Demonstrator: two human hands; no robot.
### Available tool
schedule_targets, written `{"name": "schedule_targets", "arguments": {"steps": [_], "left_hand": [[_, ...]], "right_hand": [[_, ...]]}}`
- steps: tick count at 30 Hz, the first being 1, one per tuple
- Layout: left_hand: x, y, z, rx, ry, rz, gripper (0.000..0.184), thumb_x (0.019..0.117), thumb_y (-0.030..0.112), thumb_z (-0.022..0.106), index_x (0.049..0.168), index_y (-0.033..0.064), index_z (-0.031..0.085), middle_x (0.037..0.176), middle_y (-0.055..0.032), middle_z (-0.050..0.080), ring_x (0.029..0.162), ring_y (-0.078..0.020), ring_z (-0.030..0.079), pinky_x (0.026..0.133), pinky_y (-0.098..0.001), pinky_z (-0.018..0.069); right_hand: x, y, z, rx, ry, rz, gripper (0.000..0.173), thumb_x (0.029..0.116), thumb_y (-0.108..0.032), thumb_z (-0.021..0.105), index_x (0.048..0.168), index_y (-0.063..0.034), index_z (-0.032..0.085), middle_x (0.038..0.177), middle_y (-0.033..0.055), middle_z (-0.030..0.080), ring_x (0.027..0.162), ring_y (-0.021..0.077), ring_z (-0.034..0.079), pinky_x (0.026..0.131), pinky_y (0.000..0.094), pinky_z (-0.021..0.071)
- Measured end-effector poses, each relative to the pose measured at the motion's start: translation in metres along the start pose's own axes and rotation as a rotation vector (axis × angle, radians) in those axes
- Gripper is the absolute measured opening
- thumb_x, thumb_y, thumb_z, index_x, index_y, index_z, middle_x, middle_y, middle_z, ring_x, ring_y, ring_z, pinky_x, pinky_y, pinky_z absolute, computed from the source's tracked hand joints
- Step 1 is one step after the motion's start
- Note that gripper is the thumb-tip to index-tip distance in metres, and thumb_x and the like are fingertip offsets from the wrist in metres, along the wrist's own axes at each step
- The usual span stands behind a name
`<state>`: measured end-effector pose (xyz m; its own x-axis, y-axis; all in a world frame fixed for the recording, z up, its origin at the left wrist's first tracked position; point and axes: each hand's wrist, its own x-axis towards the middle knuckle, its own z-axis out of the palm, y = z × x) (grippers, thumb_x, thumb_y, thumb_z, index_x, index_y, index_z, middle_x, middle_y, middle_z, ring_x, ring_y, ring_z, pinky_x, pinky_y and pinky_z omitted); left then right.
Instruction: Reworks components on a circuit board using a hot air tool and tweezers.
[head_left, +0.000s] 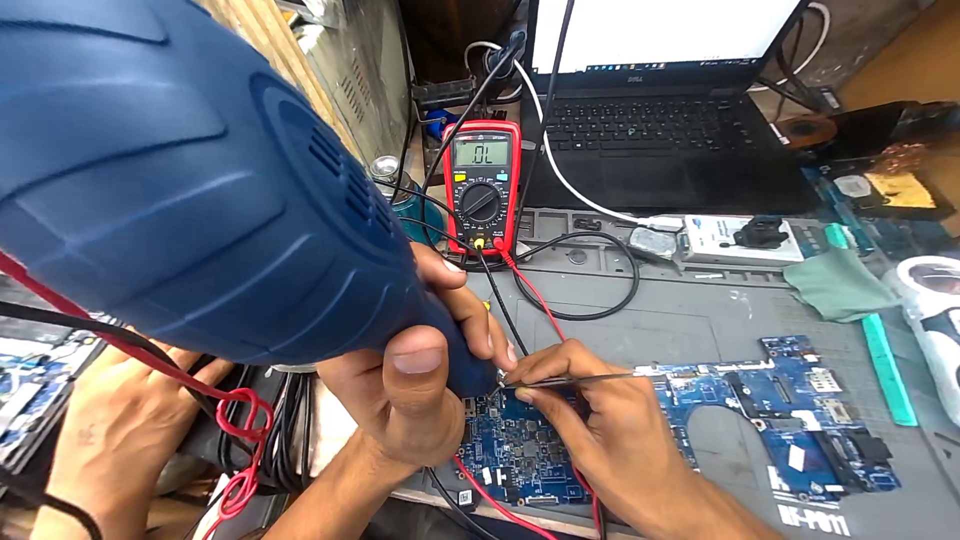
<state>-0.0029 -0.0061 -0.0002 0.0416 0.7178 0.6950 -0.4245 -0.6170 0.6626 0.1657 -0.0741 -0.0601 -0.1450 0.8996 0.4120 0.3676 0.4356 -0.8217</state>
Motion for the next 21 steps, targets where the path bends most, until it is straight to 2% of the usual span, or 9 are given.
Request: {"name": "schedule_targets", "arguments": {"steps": [21], "left_hand": [[-0.0007, 0.0000, 0.0008, -0.005, 0.006, -0.005, 0.035, 0.1029, 0.044, 0.057, 0.113, 0.0109, 0.057, 0.069, -0.0011, 0.061, 0.054, -0.0167, 0.063, 0.052, -0.0342, 0.0610]], "right_hand": [[-0.0001, 0.0000, 0.0000, -0.011, 0.002, 0.001, 0.005, 0.1008, -0.016, 0.065, 0.105, -0.0133, 0.067, 0.102, -0.0056, 0.073, 0.092, 0.0031, 0.072, 0.078, 0.0203, 0.0626]]}}
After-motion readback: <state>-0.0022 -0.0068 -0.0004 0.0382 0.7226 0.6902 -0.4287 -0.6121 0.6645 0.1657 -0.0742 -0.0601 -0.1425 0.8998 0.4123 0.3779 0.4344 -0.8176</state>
